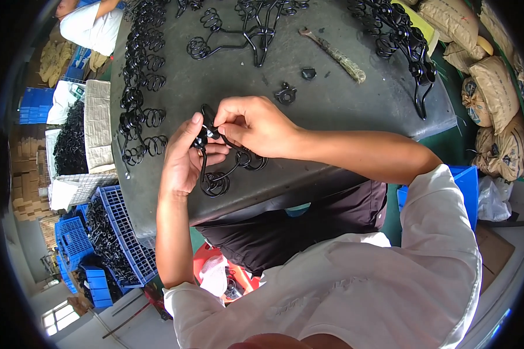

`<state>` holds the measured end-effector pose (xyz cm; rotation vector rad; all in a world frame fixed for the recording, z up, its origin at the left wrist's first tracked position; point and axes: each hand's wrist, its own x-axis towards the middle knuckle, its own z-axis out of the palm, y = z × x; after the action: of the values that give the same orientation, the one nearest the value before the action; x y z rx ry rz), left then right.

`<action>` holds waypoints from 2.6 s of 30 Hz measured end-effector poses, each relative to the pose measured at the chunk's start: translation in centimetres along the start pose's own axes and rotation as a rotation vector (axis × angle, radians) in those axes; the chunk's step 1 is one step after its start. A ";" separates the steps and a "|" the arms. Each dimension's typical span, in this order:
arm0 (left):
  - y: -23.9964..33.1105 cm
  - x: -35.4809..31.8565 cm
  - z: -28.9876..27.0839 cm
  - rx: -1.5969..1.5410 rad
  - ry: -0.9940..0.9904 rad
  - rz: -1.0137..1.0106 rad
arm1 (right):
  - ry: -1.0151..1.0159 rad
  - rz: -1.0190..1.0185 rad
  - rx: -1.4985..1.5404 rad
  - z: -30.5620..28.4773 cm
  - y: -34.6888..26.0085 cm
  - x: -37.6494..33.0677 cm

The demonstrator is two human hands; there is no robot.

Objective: Assembling and tightening black metal wire components using a wrench at a manufacturing workbench.

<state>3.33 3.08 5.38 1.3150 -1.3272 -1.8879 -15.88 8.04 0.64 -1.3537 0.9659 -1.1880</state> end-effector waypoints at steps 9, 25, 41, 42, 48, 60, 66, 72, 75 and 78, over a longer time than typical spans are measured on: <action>-1.4 0.2 0.2 -0.199 0.002 0.106 | 0.008 0.075 0.076 0.5 -0.7 -0.1; -1.6 -0.1 -1.0 -0.305 0.068 0.025 | 0.110 0.095 0.238 1.1 -0.3 -0.4; -2.1 0.4 -0.7 -0.397 0.058 0.034 | 0.074 0.111 0.210 1.0 -0.3 -0.4; -2.2 0.5 -0.8 -0.392 0.061 0.036 | 0.064 0.113 0.221 1.0 -0.3 -0.4; -2.3 0.5 -0.8 -0.407 0.069 0.059 | 0.042 0.110 0.238 0.9 -0.3 -0.2; -2.7 0.5 -0.8 -0.397 0.044 0.076 | 0.245 -0.020 -0.646 -11.6 -7.4 0.9; -2.6 0.1 -0.9 -0.389 0.103 0.067 | -0.155 0.136 -0.914 -13.3 -7.0 0.3; -2.8 0.5 -0.8 -0.377 0.100 0.086 | -0.074 0.108 -1.061 -12.7 -5.8 0.3; -2.8 0.3 -0.7 -0.370 0.081 0.091 | 0.018 0.102 -1.016 -13.5 -6.6 0.3; -2.7 0.3 -0.7 -0.364 0.092 0.076 | 0.012 0.065 -0.995 -14.2 -6.5 0.2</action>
<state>4.18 3.65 2.79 1.1317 -0.9200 -1.8822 -30.14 6.03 6.57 -2.0388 1.7069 -0.6421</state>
